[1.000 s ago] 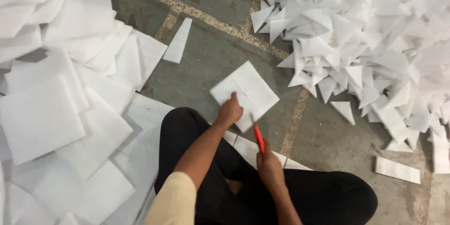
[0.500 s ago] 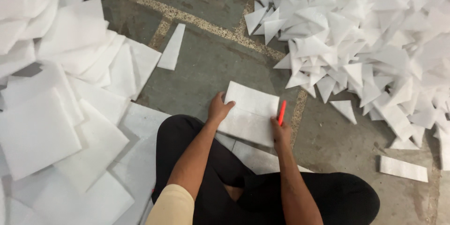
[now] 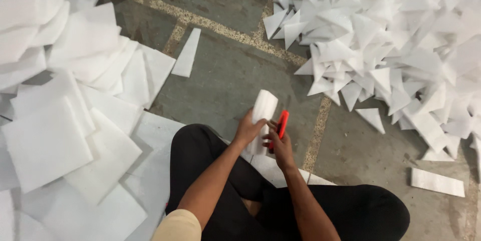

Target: The person sits on the floor and repeatedly cuts square white foam sheets into smaller pieces using a red utility knife. Cut pieces are placed into a growing pile to the right.

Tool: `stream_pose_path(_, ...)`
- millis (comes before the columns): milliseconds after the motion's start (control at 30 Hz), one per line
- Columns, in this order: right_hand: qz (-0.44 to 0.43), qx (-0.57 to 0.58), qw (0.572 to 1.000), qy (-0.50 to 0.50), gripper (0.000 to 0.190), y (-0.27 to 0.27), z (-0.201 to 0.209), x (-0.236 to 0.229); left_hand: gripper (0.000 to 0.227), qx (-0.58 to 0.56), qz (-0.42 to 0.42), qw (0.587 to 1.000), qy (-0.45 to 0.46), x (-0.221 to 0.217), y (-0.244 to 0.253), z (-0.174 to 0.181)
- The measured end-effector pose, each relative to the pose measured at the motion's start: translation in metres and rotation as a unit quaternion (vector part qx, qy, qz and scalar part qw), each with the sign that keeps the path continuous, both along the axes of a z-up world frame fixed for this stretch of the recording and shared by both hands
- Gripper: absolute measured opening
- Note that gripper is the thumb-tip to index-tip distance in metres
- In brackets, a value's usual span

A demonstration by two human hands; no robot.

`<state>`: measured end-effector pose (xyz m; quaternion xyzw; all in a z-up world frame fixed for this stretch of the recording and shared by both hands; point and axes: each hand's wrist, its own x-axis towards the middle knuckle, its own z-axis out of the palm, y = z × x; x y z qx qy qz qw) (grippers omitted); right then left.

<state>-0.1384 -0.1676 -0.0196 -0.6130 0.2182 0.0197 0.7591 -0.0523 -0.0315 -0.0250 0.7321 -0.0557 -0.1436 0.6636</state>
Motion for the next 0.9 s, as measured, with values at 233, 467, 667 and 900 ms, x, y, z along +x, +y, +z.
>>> stream_pose_path(233, -0.013, -0.064, 0.996, 0.064, 0.041, -0.021, 0.004, -0.017, 0.048, -0.227, 0.011, 0.962, 0.152, -0.028, 0.011, 0.033)
stream_pose_path(467, 0.057, -0.143, 0.986, 0.059, 0.029, -0.002, 0.034, -0.041, 0.045, -0.315, 0.085, 0.933, 0.15, -0.031, 0.029, 0.015)
stream_pose_path(667, 0.122, -0.434, 0.879, -0.157, 0.038, 0.002, 0.077, -0.069, 0.059, 0.038, -0.011, 0.993, -0.109, -0.025, 0.036, -0.035)
stream_pose_path(900, 0.076, -0.387, 0.908, -0.14, 0.074, 0.005, 0.117, -0.075, 0.081, 0.086, -0.357, 0.929, -0.034, -0.068, 0.06, 0.024)
